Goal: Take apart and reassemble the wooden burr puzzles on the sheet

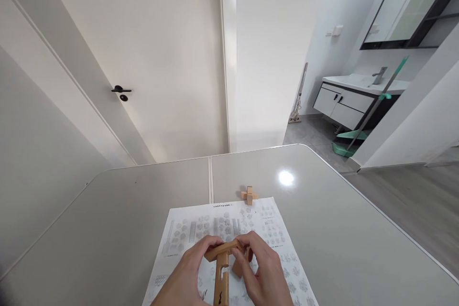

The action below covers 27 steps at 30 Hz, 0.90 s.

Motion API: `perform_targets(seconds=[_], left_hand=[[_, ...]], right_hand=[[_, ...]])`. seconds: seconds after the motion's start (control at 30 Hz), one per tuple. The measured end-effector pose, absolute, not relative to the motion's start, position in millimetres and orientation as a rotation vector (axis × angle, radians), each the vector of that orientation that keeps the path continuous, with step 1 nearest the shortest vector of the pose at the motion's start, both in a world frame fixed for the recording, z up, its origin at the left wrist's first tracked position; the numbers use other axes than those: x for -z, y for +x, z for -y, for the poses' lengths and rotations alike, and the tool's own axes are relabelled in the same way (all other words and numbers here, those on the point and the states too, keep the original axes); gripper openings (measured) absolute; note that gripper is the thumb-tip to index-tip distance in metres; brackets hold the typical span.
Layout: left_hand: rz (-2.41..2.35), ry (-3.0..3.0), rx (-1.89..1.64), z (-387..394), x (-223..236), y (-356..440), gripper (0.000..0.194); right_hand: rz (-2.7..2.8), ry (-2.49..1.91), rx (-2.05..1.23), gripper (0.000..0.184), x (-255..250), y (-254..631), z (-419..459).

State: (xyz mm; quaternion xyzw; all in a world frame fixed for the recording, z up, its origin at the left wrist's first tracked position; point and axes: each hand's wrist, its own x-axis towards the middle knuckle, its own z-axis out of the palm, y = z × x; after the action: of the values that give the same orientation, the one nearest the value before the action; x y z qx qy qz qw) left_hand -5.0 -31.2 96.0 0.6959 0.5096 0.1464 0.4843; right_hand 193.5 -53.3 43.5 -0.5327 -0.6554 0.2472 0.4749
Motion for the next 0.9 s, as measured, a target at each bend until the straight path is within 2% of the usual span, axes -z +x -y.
perform_targets(seconds=[0.13, 0.23, 0.4, 0.43, 0.53, 0.63, 0.8, 0.9], left_hand=[[-1.209, 1.699, -0.377, 31.1, -93.2, -0.3, 0.090], [-1.148, 1.740, -0.409, 29.4, -91.6, 0.9, 0.086], [-1.120, 1.837, -0.372, 28.6, -79.9, -0.7, 0.102], [-1.105, 1.905, -0.371, 28.2, -75.6, -0.1, 0.099], [-1.021, 2.221, -0.433, 25.0, -62.9, 4.5, 0.072], [-0.924, 2.462, -0.534, 22.1, -58.3, 9.7, 0.063], [-0.849, 2.352, -0.594, 26.0, -61.9, 14.3, 0.024], [-1.167, 2.097, -0.488, 25.0, -55.6, 16.8, 0.033]], right_hand=[[1.562, -1.315, -0.524, 0.022, -39.3, 192.8, 53.1], [1.541, -1.321, -0.592, 0.023, -34.6, 193.8, 52.5], [1.439, -1.352, -0.756, 0.028, -32.3, 196.2, 51.6], [1.423, -1.353, -0.778, 0.029, -32.6, 196.0, 51.9], [1.380, -1.361, -0.813, 0.031, -33.1, 194.7, 53.3], [1.355, -1.381, -0.802, 0.032, -29.5, 197.4, 52.2], [1.247, -1.461, -0.810, 0.036, -11.2, 224.6, 45.6], [1.255, -1.509, -0.912, 0.042, 0.4, 246.3, 47.3]])
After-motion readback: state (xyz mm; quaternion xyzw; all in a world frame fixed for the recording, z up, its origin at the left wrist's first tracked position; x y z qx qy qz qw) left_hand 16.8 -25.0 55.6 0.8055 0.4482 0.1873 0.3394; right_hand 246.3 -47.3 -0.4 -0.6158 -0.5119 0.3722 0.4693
